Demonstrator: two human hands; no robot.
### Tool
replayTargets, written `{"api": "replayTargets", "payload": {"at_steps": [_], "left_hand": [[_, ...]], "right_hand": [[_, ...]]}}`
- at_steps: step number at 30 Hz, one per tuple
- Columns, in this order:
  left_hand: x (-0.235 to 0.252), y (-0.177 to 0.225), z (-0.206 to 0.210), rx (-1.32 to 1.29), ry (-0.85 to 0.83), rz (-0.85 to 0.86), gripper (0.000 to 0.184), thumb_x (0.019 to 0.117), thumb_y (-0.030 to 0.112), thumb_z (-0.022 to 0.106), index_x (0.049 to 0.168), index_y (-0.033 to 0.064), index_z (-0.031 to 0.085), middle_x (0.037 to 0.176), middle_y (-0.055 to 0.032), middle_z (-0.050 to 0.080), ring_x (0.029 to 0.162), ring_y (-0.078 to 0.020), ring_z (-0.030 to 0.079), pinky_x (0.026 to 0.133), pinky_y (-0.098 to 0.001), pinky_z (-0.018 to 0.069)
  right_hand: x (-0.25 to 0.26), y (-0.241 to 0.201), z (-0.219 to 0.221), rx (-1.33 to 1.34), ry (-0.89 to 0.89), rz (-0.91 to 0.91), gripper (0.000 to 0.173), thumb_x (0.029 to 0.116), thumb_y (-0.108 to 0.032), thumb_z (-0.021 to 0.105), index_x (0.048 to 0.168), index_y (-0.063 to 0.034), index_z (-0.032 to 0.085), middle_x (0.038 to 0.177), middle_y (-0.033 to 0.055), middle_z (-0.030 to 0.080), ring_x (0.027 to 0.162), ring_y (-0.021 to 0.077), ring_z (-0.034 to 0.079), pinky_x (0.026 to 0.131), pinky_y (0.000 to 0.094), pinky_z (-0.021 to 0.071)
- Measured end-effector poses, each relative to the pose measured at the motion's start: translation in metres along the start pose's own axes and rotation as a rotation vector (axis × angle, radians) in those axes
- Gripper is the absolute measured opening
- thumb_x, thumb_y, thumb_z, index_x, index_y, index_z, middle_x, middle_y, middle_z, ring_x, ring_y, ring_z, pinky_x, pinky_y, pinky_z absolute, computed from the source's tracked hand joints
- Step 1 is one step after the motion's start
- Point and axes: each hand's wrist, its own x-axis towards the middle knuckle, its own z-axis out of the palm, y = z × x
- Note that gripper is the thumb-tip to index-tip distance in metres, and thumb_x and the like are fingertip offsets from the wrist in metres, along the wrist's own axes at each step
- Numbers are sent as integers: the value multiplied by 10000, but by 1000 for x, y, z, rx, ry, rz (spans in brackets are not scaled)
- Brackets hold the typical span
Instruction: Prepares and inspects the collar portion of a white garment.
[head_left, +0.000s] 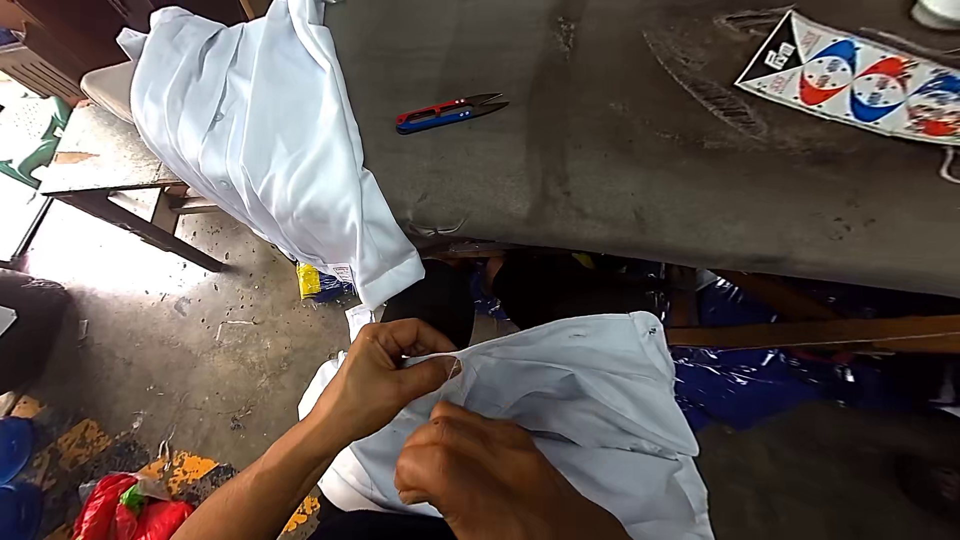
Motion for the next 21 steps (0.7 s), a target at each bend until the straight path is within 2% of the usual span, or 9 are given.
{"api": "replayTargets", "payload": {"at_steps": [2,5,7,8,11,15,21], "left_hand": [[-1,-2,-4,-51,-23,-23,87,946,68,704,997,-1,715,793,-11,703,684,-42,645,636,-207,546],[-2,-6,-6,-123,-44,-21,80,948,53,706,998,-10,707,794,-20,703,685,-48,646,642,-215,550],[-3,-8,-6,-161,-43,-26,80,947,49,706,1000,-11,707,802,-26,706,699,-56,655,661,-228,563],[-4,-9,-6,-175,-42,-31,81,946,47,706,1002,-11,708,808,-29,709,708,-61,661,671,-235,568],[-4,-10,-5,-203,-41,-28,72,949,48,701,992,-9,705,803,-30,705,709,-61,657,674,-236,564],[-4,-11,-5,-219,-37,-18,68,955,51,694,985,-9,707,794,-25,699,700,-59,652,671,-233,562],[-4,-12,-6,-251,-42,-12,65,959,37,681,987,-18,702,797,-38,700,706,-71,657,682,-243,566]], "right_hand": [[-9,5,-1,177,-13,107,170,1064,-137,547,1016,-34,673,929,78,691,901,120,670,827,218,548],[-22,17,-5,263,149,229,125,1025,-126,617,1017,-43,710,1023,58,695,941,89,684,805,223,597],[-27,21,-5,170,303,289,101,992,-116,656,1057,-51,697,947,20,672,836,56,648,707,197,567],[-27,22,-4,135,349,315,147,972,-108,674,1103,-42,660,913,7,672,789,43,638,672,187,557],[-26,22,0,88,380,381,266,908,-76,693,1138,-35,568,841,-25,640,714,20,603,615,158,522],[-24,25,7,84,398,423,281,878,-50,679,1130,-31,555,809,-26,610,681,18,582,583,154,506],[-24,27,8,55,423,414,278,875,-37,654,1133,-33,552,811,-28,608,681,14,580,588,151,508]]}}
